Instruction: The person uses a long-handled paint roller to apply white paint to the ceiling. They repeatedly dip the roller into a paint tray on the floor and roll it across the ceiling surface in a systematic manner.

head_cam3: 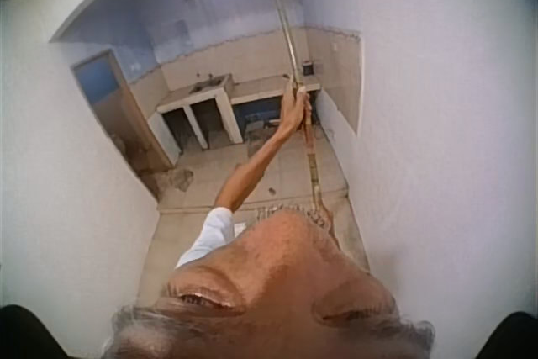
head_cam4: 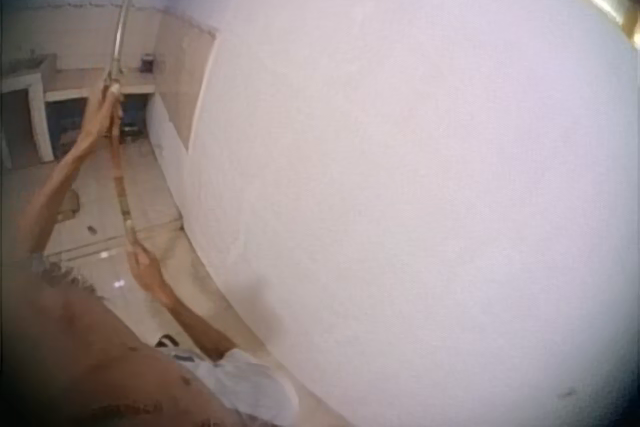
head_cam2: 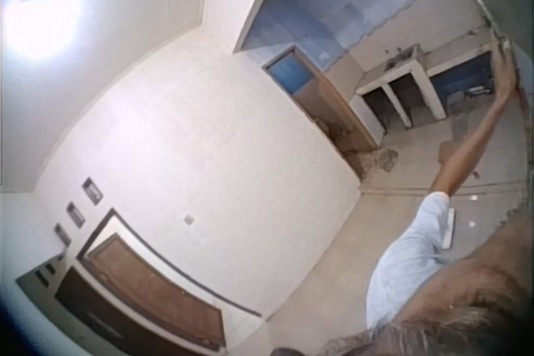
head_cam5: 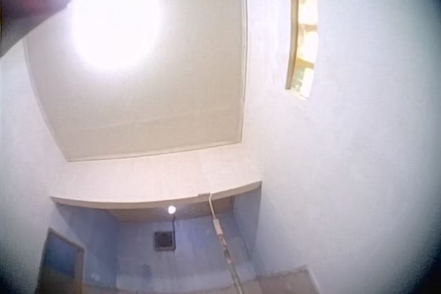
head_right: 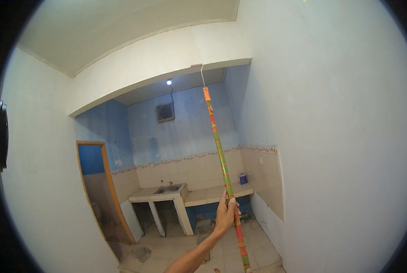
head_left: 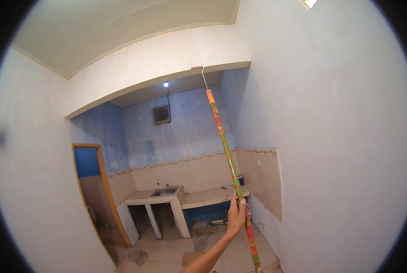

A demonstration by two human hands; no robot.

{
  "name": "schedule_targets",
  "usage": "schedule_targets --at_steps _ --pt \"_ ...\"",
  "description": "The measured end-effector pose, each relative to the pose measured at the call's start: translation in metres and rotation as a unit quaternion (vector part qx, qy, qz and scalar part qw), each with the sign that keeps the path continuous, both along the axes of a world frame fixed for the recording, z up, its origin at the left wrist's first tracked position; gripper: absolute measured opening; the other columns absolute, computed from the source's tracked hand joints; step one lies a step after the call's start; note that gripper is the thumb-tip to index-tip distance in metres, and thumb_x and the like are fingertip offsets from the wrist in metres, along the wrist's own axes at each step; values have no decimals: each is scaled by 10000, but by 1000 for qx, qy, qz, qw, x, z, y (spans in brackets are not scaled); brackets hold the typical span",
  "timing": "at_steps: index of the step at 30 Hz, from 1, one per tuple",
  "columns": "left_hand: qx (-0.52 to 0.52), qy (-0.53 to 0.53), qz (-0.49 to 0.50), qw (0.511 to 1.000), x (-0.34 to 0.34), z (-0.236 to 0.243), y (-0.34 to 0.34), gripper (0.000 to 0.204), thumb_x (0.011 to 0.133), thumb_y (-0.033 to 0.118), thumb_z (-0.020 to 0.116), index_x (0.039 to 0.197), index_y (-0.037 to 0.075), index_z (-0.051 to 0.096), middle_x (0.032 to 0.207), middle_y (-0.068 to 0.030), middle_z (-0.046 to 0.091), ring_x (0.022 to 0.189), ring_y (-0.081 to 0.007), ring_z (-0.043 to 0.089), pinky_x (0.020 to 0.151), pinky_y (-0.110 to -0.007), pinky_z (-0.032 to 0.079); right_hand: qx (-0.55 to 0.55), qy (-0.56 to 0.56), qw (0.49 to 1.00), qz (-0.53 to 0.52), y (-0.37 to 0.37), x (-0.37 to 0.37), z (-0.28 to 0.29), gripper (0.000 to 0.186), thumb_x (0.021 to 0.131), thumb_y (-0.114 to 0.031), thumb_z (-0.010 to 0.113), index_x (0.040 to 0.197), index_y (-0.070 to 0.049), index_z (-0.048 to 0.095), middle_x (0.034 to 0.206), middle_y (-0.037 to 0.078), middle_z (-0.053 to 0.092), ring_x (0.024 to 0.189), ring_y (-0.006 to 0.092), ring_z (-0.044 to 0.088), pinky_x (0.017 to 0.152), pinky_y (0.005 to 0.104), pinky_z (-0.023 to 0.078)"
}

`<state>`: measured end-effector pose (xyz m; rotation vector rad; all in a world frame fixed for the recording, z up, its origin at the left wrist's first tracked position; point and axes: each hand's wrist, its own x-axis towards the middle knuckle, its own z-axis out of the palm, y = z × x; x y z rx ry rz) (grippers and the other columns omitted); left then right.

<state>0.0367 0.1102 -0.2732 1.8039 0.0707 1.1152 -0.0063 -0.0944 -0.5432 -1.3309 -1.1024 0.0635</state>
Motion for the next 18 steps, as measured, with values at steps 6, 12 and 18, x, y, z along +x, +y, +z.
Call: schedule_targets --at_steps 6,12,18 --pt "11 -45 -28 999 22 20 15 573 1050 233 449 1551 65 229 877 -51 560 669 -102 583 550 -255 508 -31 -43 998 -26 13 26 3 488 1029 -152 438 1500 -51 356 1236 286 552 1116 408 565 947 430 447" --pt "53 -60 -16 997 19 51 34 610 1047 226 454 1566 40 193 1013 -85 574 778 -127 589 679 -281 515 72 -114 984 -115 38 16 135 430 1041 -149 402 1452 -25 428 896 297 629 804 428 622 726 466 490" --pt "74 -45 70 994 -53 31 60 601 1039 238 471 1552 23 245 1187 -149 565 898 -179 618 765 -315 530 40 -144 985 -84 90 25 238 598 992 -105 417 1552 -41 218 852 318 610 687 473 615 641 481 476"
